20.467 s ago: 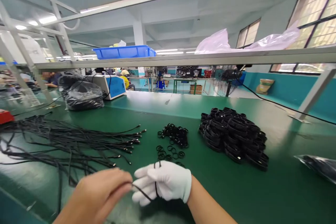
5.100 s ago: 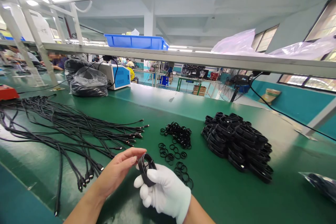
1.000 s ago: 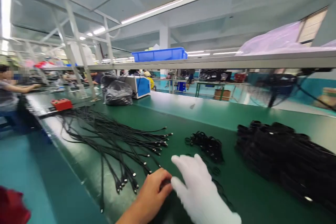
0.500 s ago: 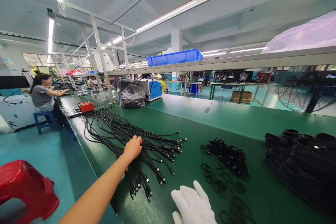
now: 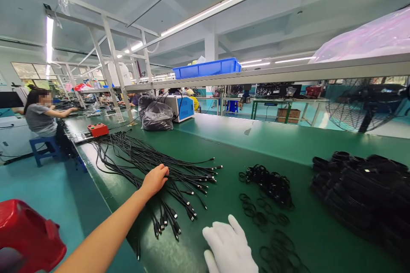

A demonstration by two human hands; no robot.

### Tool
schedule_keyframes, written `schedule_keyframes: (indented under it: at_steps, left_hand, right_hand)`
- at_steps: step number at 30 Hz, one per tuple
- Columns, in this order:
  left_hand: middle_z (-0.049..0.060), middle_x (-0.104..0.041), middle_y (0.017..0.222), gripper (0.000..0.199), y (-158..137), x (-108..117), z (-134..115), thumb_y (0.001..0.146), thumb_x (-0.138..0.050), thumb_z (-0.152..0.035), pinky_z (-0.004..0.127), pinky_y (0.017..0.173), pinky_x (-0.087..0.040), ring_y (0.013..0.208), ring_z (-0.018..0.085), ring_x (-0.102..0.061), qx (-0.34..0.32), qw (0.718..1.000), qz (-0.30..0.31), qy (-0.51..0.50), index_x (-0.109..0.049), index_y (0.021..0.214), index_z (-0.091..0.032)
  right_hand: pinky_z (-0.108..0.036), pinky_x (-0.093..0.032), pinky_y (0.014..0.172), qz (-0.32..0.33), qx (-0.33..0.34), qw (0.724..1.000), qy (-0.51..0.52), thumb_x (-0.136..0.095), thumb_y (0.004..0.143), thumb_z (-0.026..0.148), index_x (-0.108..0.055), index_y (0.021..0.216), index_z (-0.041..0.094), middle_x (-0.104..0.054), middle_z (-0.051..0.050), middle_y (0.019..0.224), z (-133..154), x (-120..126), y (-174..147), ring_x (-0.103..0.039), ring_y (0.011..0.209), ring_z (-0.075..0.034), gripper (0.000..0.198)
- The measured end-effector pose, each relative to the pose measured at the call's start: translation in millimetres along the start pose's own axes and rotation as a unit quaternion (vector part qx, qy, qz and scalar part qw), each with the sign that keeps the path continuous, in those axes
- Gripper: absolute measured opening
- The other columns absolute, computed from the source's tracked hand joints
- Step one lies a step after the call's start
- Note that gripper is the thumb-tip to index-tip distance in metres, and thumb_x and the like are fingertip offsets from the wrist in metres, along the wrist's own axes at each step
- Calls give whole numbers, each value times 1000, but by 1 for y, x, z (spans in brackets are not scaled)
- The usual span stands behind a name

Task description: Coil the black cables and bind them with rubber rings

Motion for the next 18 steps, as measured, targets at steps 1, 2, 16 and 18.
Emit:
schedule_keyframes:
  at_steps: [1,2,16,18]
  left_hand:
    - [8,-57,117,28,0,1,-6,89,-54,-30,41,83,-50,99,21,-58,-14,1000,-2,6,-54,114,-18]
    - [8,-57,117,28,0,1,-12,89,-53,-30,41,83,-50,99,21,-58,-28,1000,-2,12,-55,114,-18]
    - [7,-58,115,26,-19,17,-28,89,-53,-30,41,82,-50,97,20,-59,-84,995,-13,54,-55,112,-17]
    - [7,-58,115,26,-24,14,-33,89,-53,-30,41,83,-50,98,20,-59,-83,995,-11,47,-56,112,-17]
  right_hand:
    - [-42,-44,97,5,10,1000,6,-49,71,16,-54,96,26,-68,-1,87,1,-2,-1,-64,92,-22,28]
    - [-41,-44,97,8,18,1000,17,-49,72,16,-54,97,26,-67,-1,87,2,-3,-1,-64,92,-21,28]
    - [-39,-45,97,39,24,998,50,-51,76,16,-54,98,26,-66,1,88,-3,-14,-1,-65,85,-15,25]
    - [-39,-44,98,24,7,999,44,-50,77,18,-55,98,26,-67,0,89,-6,-12,-2,-65,89,-17,23]
Point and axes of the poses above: each hand's wrist, its own y-axis towards the middle knuckle, its own x-axis out of the back of the hand, z = x × y, the point moved 10 cm from there along y, towards the middle knuckle
